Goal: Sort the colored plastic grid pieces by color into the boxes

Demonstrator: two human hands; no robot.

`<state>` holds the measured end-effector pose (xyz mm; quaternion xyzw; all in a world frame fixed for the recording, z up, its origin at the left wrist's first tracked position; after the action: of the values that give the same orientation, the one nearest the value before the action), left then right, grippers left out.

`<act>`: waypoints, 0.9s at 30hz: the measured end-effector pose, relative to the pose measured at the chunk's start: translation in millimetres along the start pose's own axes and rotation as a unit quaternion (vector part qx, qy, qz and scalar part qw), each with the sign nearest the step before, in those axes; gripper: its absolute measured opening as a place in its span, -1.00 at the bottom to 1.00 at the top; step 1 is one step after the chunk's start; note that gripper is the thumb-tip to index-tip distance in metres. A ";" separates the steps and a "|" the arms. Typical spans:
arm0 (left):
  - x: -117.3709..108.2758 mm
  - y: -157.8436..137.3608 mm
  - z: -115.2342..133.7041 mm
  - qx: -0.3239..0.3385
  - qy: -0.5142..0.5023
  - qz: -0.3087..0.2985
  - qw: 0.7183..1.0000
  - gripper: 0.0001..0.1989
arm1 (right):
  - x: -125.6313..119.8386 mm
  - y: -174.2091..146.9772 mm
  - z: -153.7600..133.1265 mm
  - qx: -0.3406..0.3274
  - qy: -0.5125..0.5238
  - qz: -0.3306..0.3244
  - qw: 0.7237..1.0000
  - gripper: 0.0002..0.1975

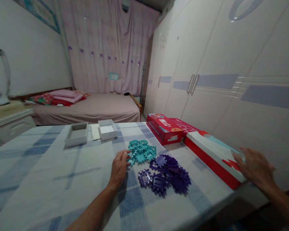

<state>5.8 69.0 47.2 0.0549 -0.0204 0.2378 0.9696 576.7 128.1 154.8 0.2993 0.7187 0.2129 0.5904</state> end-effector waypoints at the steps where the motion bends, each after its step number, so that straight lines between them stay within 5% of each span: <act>1: -1.6 0.0 0.3 -0.001 -0.010 0.010 1.000 -0.52 | -4.4 -3.3 -28.7 -0.054 0.012 0.020 0.998 -0.52; 4: -6.7 0.8 -3.9 -0.016 -0.031 0.036 0.999 -0.53 | -7.5 -19.2 -127.6 -0.184 0.113 0.008 0.976 -0.55; 6: -8.9 1.4 -5.9 -0.018 -0.038 0.045 0.998 -0.52 | 0.4 -31.8 -201.0 -0.250 0.201 -0.062 0.945 -0.55; 12: -11.5 4.4 -12.4 -0.034 -0.049 0.051 0.997 -0.53 | 48.5 -60.7 -395.1 -0.333 0.390 -0.225 0.828 -0.56; 17: -15.1 8.9 -11.1 -0.011 -0.066 0.066 0.996 -0.56 | 105.8 -87.1 -524.8 -0.409 0.356 -0.279 0.792 -0.44; 22: -17.5 11.1 -17.1 -0.017 -0.078 0.077 0.994 -0.55 | 155.2 -100.9 -594.0 -0.407 0.264 -0.310 0.818 -0.38; 27: -18.6 10.8 -20.0 -0.016 -0.086 0.086 0.992 -0.49 | 170.0 -97.2 -603.2 -0.374 0.229 -0.314 0.842 -0.62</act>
<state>-15.4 72.3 27.2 0.0579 -0.1122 0.3146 0.9408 -50.5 201.6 96.1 -0.2427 0.7548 0.3311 0.5116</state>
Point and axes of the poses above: each hand's wrist, its own y-axis towards the middle knuckle, its own x-axis out of the palm, z = x × y, the point moved 10 cm from there along y, towards the middle knuckle, and after that the axes turned 2 degrees about -x, right-handed, at the moved point
